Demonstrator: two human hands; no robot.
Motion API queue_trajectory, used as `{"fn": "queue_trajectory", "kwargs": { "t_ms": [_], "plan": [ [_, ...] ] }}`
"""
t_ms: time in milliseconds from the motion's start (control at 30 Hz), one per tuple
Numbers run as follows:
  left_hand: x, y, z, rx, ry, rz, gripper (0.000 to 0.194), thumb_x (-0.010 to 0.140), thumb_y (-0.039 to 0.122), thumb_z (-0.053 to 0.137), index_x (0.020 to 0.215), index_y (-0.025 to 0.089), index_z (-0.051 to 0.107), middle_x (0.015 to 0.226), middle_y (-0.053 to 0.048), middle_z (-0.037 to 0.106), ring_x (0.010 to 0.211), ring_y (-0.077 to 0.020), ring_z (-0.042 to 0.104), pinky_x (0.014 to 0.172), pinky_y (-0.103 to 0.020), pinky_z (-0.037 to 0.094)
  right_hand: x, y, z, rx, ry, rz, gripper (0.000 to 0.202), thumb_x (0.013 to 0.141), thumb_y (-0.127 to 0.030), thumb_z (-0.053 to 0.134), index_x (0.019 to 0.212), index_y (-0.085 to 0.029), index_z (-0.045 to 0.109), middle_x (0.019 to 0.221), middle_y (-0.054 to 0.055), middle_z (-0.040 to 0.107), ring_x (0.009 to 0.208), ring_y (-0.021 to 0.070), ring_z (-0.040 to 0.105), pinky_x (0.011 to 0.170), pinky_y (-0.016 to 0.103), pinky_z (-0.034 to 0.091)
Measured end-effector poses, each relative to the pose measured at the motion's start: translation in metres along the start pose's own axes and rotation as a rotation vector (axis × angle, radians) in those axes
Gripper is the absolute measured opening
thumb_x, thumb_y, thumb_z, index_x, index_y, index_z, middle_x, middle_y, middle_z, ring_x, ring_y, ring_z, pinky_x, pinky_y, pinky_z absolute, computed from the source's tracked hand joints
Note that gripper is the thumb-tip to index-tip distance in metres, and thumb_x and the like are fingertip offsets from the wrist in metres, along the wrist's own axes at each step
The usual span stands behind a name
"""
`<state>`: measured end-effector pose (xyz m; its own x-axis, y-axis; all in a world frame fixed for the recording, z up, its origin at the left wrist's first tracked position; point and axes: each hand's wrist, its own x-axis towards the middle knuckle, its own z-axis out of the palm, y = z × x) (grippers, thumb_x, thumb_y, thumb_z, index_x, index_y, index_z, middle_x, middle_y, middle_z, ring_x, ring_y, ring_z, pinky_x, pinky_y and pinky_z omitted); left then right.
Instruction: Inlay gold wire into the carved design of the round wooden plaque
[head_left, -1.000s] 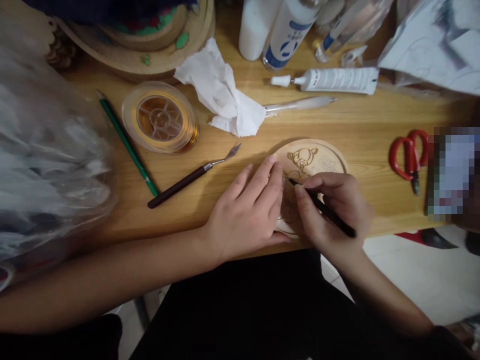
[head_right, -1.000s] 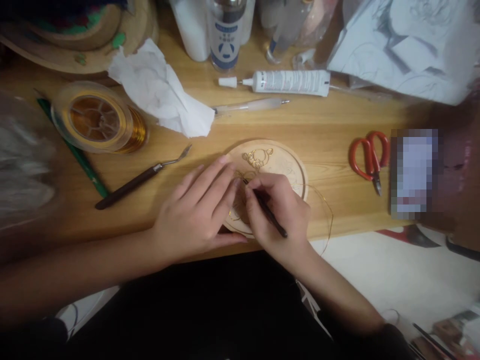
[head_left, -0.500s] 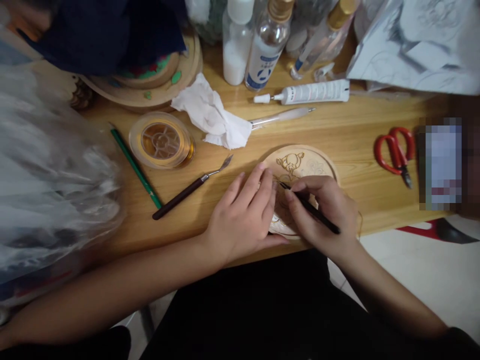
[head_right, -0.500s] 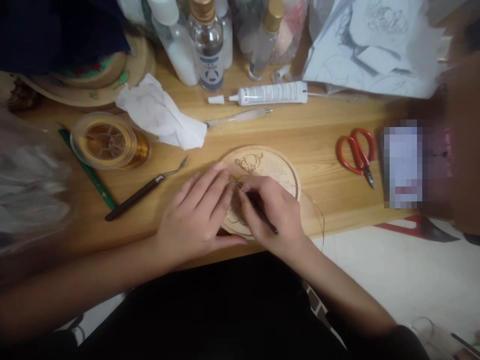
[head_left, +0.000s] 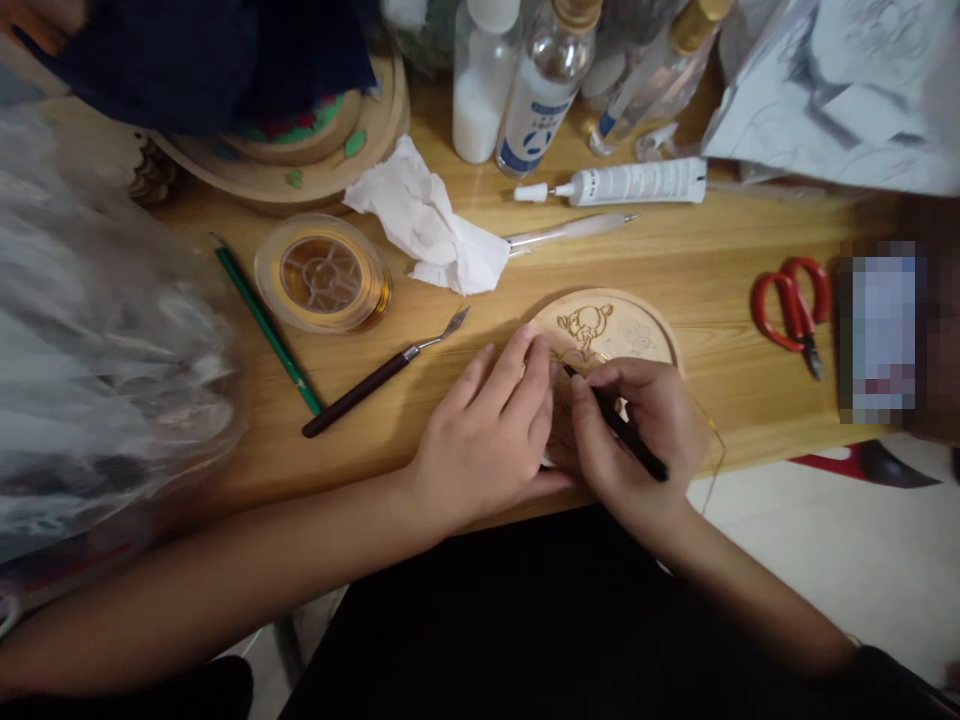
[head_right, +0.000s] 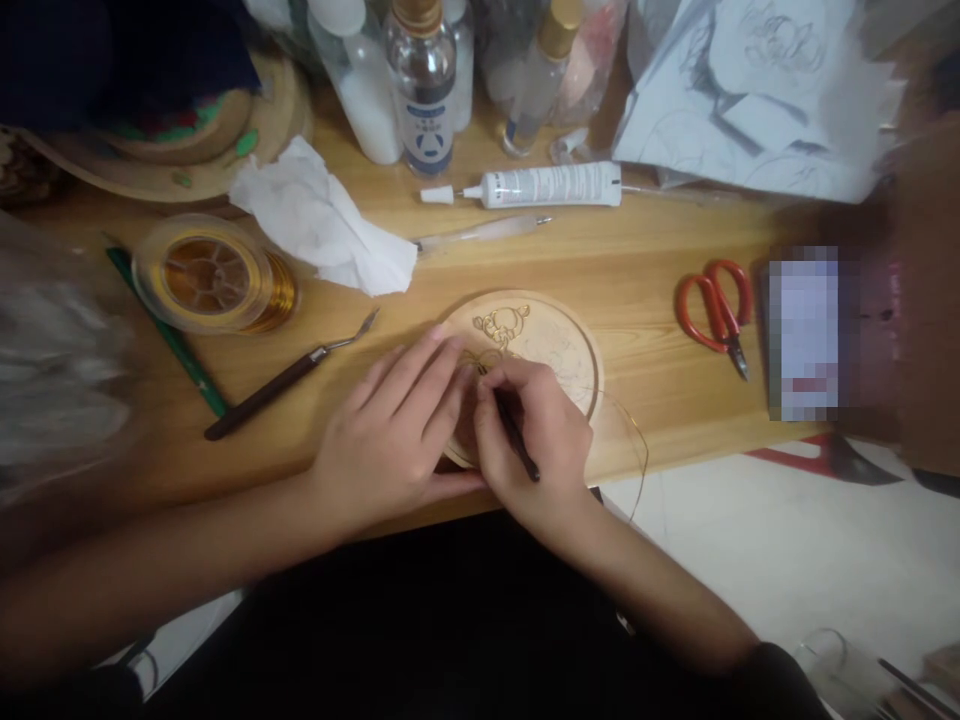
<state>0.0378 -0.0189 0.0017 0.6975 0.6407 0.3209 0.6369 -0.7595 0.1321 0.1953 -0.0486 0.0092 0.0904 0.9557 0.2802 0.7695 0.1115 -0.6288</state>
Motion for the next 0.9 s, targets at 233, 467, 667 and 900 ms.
{"fn": "queue_trajectory", "kwargs": {
  "t_ms": [233,467,667,900],
  "plan": [
    [0.000,0.000,0.000,-0.003,-0.006,0.001,0.067,0.096,0.058,0.042,0.120,-0.001,0.065,0.132,-0.020,0.063,0.127,-0.0337,0.057,0.100,-0.042,0.047,-0.002,-0.004,0.002,0.017,0.005,0.046,0.019,0.086,-0.015,0.064,0.101,-0.025,0.058,0.084,-0.003,0.066,0.070,0.0124,0.066,0.062,0.026,0.054],
    [0.000,0.000,0.001,0.015,0.008,0.009,0.068,0.098,0.058,0.038,0.116,0.000,0.066,0.129,-0.021,0.064,0.124,-0.0333,0.059,0.100,-0.042,0.046,0.000,0.000,-0.007,0.023,0.015,0.060,0.017,0.086,-0.019,0.066,0.099,-0.026,0.058,0.082,-0.003,0.065,0.067,0.0124,0.063,0.060,0.027,0.052],
    [-0.001,0.000,0.001,-0.005,0.001,0.011,0.071,0.097,0.061,0.039,0.119,-0.002,0.064,0.130,-0.022,0.063,0.126,-0.0350,0.057,0.102,-0.044,0.044,0.003,0.005,-0.013,-0.057,-0.087,-0.056,0.014,0.086,-0.019,0.065,0.097,-0.025,0.058,0.079,-0.003,0.064,0.063,0.0110,0.060,0.057,0.025,0.051],
    [0.000,0.000,0.001,0.007,0.004,0.012,0.070,0.098,0.059,0.037,0.119,-0.002,0.065,0.130,-0.021,0.064,0.126,-0.0344,0.058,0.101,-0.043,0.045,0.006,0.005,-0.014,-0.105,-0.119,-0.085,0.010,0.087,-0.021,0.064,0.095,-0.023,0.059,0.079,-0.002,0.064,0.064,0.0111,0.060,0.058,0.025,0.051]
  ]
}}
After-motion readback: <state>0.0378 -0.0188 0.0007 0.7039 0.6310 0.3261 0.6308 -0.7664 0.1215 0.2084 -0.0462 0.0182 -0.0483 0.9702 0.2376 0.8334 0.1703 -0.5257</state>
